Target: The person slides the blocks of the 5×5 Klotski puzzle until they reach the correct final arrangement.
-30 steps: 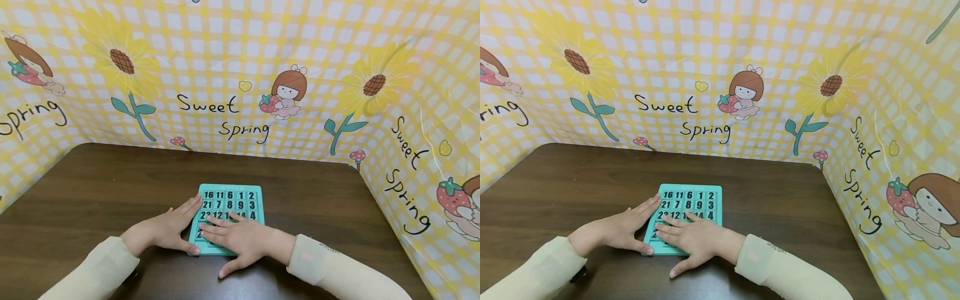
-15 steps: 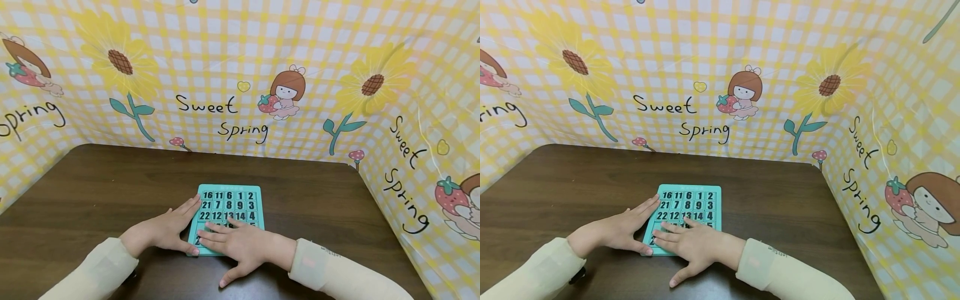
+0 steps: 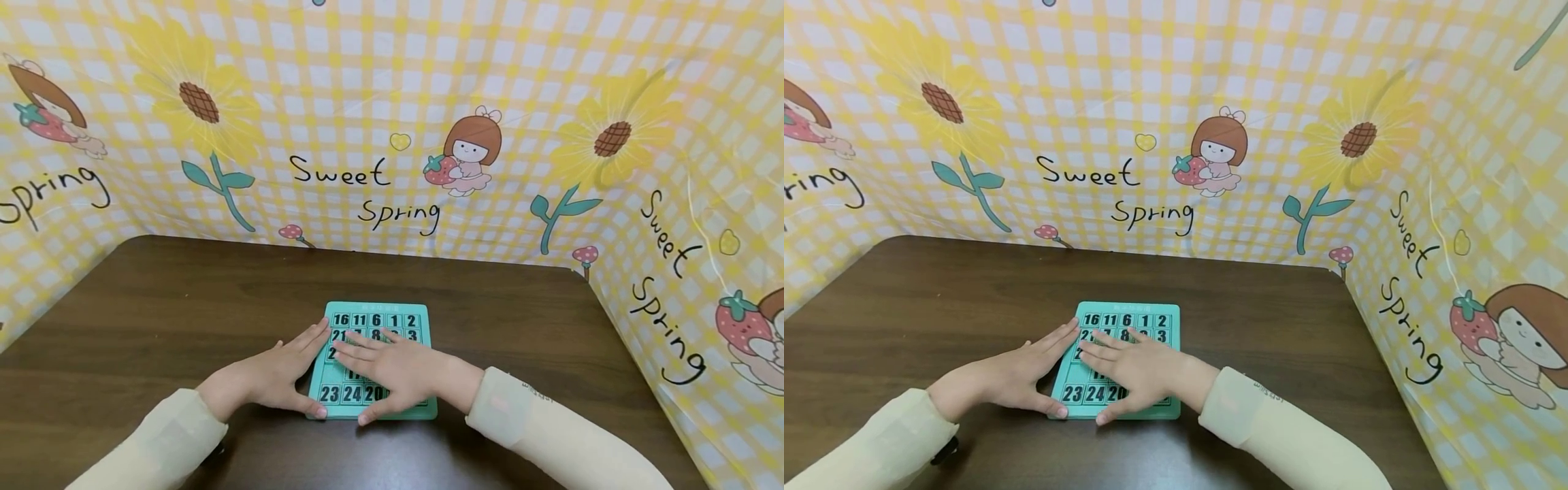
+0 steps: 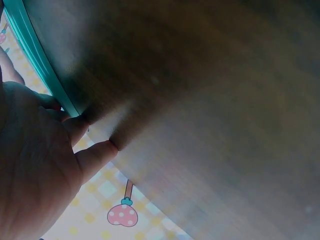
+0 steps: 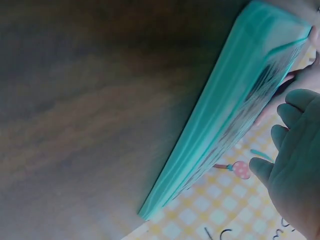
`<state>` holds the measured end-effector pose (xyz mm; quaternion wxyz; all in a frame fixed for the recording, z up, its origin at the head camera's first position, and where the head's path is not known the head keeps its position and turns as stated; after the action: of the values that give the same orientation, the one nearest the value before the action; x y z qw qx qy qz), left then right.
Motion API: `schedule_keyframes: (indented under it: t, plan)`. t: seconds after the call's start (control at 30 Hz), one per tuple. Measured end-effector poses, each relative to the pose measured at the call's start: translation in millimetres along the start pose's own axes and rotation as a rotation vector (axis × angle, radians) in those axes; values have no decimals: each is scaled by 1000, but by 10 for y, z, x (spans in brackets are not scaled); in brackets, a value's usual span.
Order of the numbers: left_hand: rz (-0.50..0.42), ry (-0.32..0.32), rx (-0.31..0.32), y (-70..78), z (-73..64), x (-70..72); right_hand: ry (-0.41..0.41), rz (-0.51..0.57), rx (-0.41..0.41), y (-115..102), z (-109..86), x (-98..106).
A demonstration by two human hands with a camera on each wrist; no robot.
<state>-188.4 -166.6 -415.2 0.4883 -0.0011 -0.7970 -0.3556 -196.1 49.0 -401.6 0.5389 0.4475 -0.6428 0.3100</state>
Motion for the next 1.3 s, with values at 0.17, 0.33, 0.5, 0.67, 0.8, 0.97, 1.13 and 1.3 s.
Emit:
schedule_keyframes:
  t: [0.17, 0.33, 0.5, 0.67, 0.8, 0.97, 1.13, 1.3]
  plan:
    - [1, -6, 18, -26, 16, -14, -5, -1, -23, 73, 44, -26]
    - [6, -8, 27, -33, 18, -13, -13, 5, -36, 97, 72, -57]
    - [3, -6, 11, -10, 7, -7, -15, 3, -30, 83, 93, -76]
    - [6, -5, 1, -3, 5, -4, -28, 24, -22, 52, 108, -78]
    - [7, -4, -1, -4, 5, 4, -40, 31, -22, 26, 112, -66]
    - [5, -3, -2, 4, 3, 9, -42, 22, -11, -19, 88, -54]
    - [11, 1, -6, 6, 3, 8, -39, 8, 14, -79, 51, -58]
    - [21, 8, -15, 5, 5, 1, -37, 12, 39, -141, 13, -67]
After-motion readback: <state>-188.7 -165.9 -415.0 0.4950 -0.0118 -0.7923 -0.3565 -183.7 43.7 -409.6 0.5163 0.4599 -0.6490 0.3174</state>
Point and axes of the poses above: each hand's wrist, its own z-axis towards the middle knuckle, its own x-axis out of the back of the hand, y = z × x, the point moved 3 cm from there along z, towards the middle knuckle, and after that the axes turned 7 degrees about -z, right-handed, at the moved point
